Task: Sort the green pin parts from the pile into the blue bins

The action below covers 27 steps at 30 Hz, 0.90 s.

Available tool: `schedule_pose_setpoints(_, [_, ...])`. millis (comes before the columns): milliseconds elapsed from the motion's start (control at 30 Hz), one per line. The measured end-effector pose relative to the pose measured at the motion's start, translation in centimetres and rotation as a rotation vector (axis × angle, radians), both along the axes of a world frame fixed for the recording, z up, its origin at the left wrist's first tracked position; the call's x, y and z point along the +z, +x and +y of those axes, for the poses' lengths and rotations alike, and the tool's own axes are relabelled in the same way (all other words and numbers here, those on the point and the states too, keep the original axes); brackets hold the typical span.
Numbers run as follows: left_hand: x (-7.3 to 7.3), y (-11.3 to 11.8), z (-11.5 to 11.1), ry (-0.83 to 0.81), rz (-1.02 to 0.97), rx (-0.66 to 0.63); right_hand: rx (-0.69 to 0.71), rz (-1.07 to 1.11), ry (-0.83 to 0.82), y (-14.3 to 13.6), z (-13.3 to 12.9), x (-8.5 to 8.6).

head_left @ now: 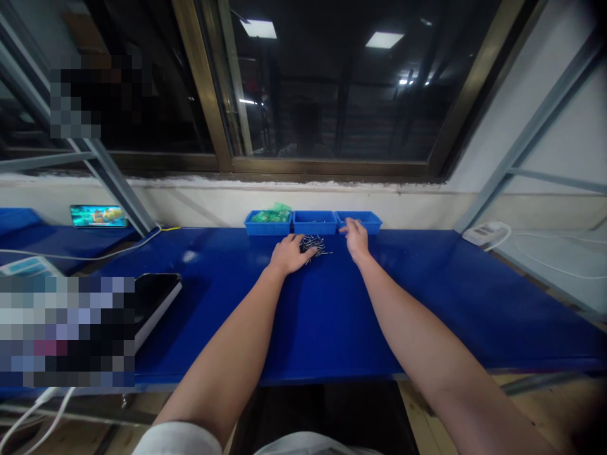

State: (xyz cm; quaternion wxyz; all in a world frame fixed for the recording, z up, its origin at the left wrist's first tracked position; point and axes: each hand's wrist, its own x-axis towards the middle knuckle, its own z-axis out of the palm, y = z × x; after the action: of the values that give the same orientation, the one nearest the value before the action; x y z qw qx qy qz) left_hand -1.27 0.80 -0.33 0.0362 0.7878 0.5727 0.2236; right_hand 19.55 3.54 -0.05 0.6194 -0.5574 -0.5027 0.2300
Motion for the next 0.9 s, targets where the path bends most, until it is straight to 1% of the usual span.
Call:
schedule_pose_setpoints(67, [0.0,0.2,-0.4,-0.072,0.094,-0.033,0.066,-0.212,-0.063,-0.4,-0.5,0.0])
schedule_pose_setpoints(167, [0.0,0.5,-0.8,-0.172,0.185,-0.026,0.199,-0.486,-0.143,-1.0,-1.2,0.0])
schedule_pose_setpoints(233, [0.0,0.7,-0.9,-0.205,0.210,-0.021,0.260,-0.600,-0.164,-1.3,-1.3,-0.1])
schedule_pose_setpoints(300, [0.0,0.8,-0.9,-0.212,0.217,-0.021,0.298,-0.664,-0.165,-1.5,-1.3,-0.2])
schedule_pose_setpoints(467, [0.0,1.0,-0.8,-0.202,0.211,-0.013,0.369,-0.730,-0.157,-1.4,-1.0,-0.3])
schedule_pose_setpoints(633, [-0.3,1.0,-0.6,-0.196,0.195,0.003,0.387,-0.798,-0.165,-1.2,-0.7,-0.5])
schedule_pose_setpoints(700, [-0.4,1.0,-0.6,-0.190,0.188,0.003,0.380,-0.804,-0.166,-1.1,-0.6,-0.7])
schedule_pose_setpoints(800, [-0.5,1.0,-0.5,-0.146,0.158,0.003,0.347,-0.750,-0.159,-1.1,-0.6,-0.9])
schedule_pose_setpoints(900, [-0.2,1.1,-0.5,-0.022,0.108,-0.014,0.292,-0.667,-0.103,-1.2,-0.7,-0.8])
